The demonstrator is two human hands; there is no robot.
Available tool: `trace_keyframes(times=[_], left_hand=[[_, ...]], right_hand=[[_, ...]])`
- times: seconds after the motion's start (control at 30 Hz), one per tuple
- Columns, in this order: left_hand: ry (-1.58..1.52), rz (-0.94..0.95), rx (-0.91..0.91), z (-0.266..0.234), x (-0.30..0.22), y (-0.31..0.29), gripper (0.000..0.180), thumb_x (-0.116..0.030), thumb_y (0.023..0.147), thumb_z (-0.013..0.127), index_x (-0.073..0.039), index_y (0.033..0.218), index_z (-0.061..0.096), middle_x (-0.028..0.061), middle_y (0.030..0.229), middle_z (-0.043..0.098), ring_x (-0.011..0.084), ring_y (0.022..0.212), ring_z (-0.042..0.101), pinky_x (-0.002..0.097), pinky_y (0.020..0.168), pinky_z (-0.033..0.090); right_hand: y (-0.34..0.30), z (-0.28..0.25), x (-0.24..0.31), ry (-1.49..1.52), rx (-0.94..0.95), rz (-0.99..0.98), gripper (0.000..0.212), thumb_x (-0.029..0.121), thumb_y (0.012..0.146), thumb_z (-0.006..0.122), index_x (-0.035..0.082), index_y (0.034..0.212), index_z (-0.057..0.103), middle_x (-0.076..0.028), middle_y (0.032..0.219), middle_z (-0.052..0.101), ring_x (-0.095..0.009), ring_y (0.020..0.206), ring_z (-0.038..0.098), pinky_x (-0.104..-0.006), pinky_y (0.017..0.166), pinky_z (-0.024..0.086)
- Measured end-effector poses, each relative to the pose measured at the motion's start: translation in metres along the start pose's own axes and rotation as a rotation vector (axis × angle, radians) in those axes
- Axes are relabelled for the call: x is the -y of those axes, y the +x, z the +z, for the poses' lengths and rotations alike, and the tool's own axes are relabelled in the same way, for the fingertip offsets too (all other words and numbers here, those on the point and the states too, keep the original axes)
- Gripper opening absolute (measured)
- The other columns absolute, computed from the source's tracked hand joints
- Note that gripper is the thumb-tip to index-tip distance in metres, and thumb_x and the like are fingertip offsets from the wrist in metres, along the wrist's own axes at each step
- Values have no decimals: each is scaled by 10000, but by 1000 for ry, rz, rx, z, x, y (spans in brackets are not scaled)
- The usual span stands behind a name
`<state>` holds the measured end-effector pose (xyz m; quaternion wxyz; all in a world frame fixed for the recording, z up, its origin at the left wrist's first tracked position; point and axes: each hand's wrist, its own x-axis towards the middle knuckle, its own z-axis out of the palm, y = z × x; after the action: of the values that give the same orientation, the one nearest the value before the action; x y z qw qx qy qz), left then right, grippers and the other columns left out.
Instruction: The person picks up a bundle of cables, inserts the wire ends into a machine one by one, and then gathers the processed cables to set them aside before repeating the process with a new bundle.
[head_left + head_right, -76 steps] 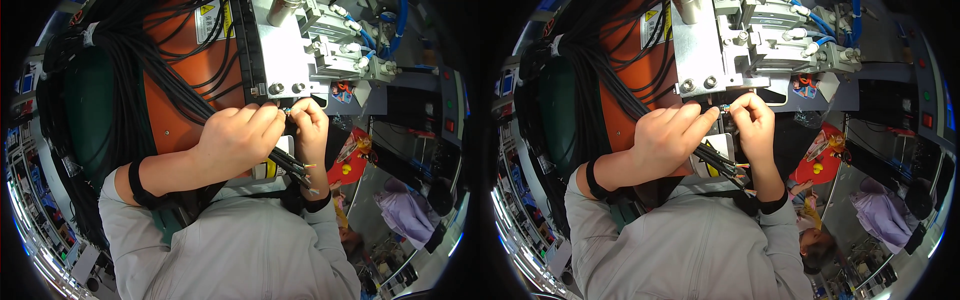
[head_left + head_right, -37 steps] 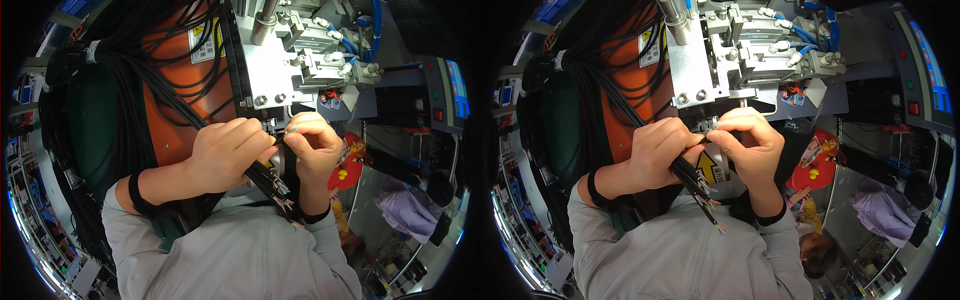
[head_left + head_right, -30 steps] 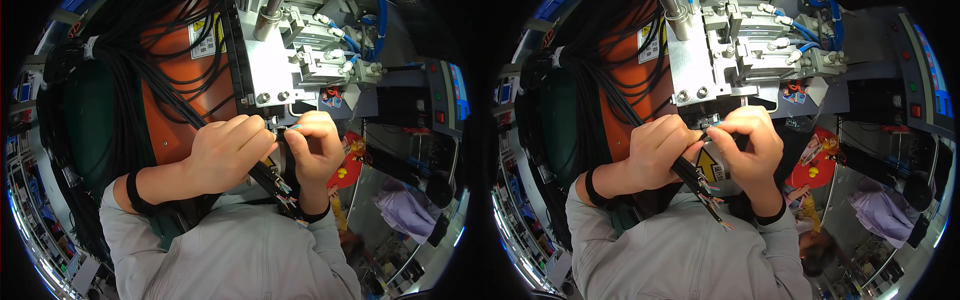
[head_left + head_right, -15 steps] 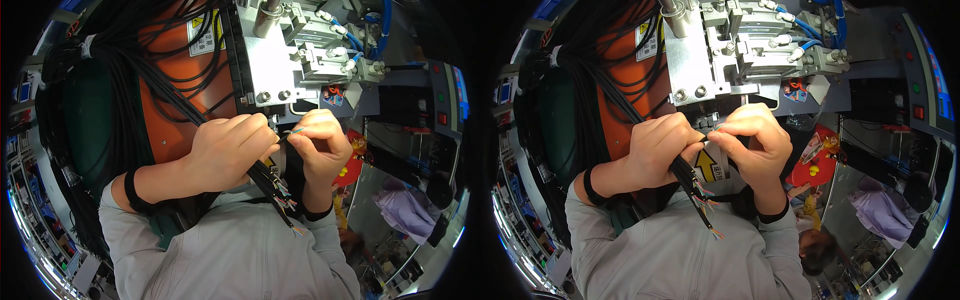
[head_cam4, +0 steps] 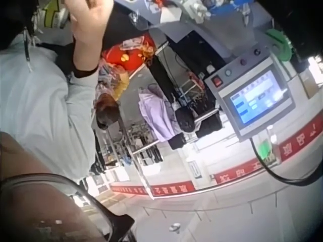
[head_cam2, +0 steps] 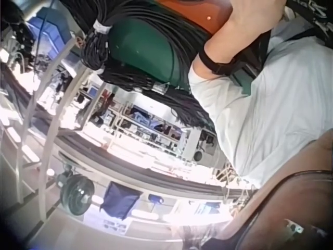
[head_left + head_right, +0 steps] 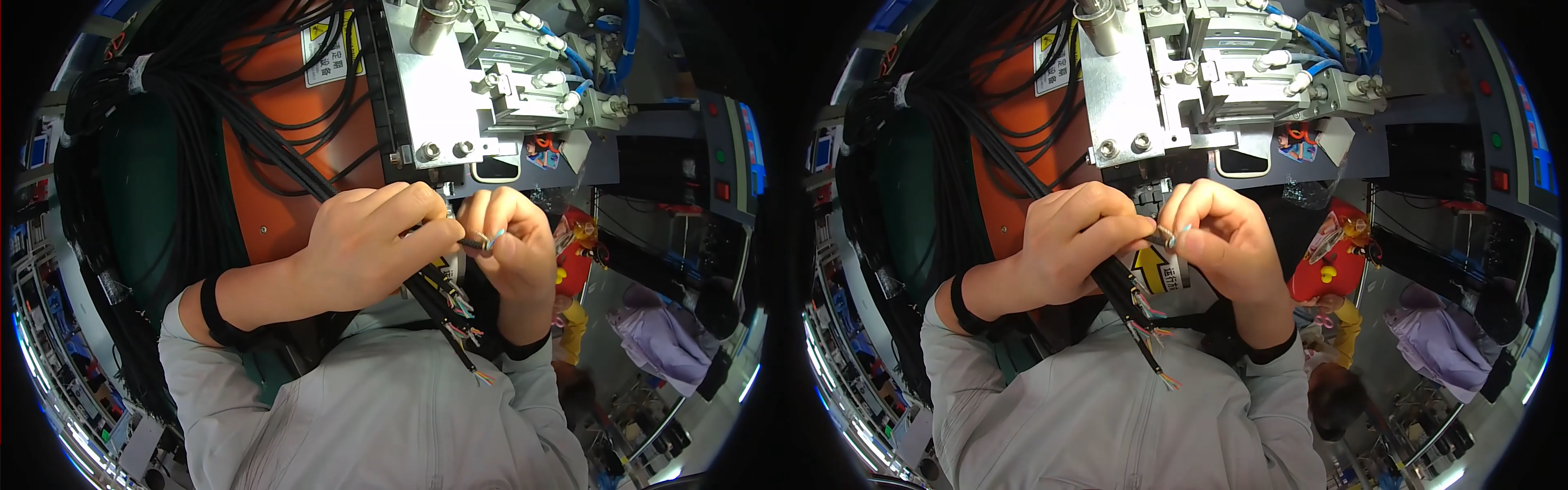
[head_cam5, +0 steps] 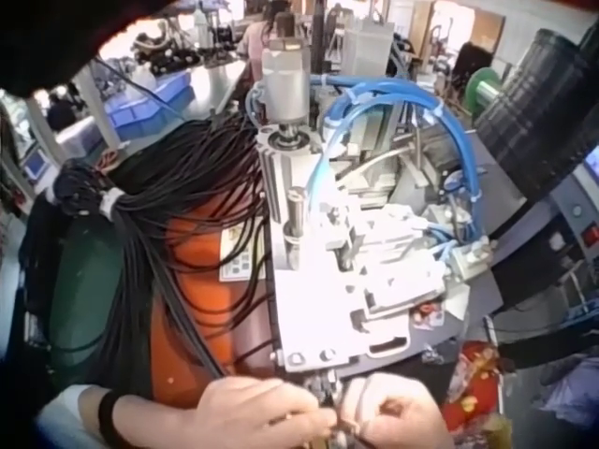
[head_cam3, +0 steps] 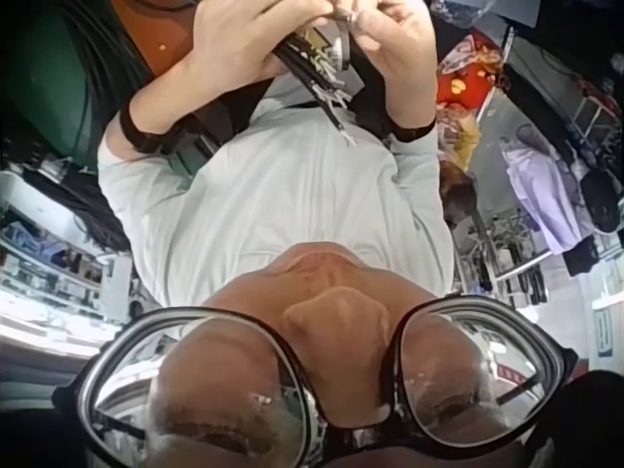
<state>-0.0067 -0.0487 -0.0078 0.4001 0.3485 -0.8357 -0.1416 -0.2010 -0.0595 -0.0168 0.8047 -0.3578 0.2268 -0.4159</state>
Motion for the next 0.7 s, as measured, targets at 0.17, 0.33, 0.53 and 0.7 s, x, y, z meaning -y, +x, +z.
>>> trace_keyframes(times=[0.17, 0.33, 0.53, 0.7], left_hand=[[48, -55, 0, 1, -4, -4, 158, -109, 743, 694, -11, 835, 612, 45, 670, 503, 176, 533, 525, 279, 429, 392], [163, -10, 7, -1, -5, -3, 131, -76, 751, 682, -1, 820, 598, 63, 665, 509, 188, 525, 523, 286, 427, 394], [24, -122, -41, 1, -4, -3, 128, -77, 764, 675, 0, 804, 582, 71, 652, 499, 194, 520, 518, 290, 418, 385], [15, -117, -41, 0, -5, -2, 131, -90, 776, 669, -5, 790, 570, 76, 651, 493, 196, 512, 506, 293, 416, 377]], right_hand=[[5, 7, -16, -738, -283, -581, 94, -46, 774, 636, 9, 803, 566, -84, 833, 567, -141, 753, 531, -266, 673, 434], [4, 6, -12, -921, -289, -537, 113, -69, 761, 624, -14, 855, 591, -85, 850, 581, -146, 778, 551, -263, 688, 451], [4, -2, 0, -590, -184, -401, 168, -76, 730, 636, -27, 891, 636, -98, 879, 629, -166, 791, 588, -270, 692, 465], [10, 9, 4, -849, -237, -520, 140, -48, 703, 666, -18, 839, 667, -98, 823, 662, -174, 753, 615, -271, 678, 465]])
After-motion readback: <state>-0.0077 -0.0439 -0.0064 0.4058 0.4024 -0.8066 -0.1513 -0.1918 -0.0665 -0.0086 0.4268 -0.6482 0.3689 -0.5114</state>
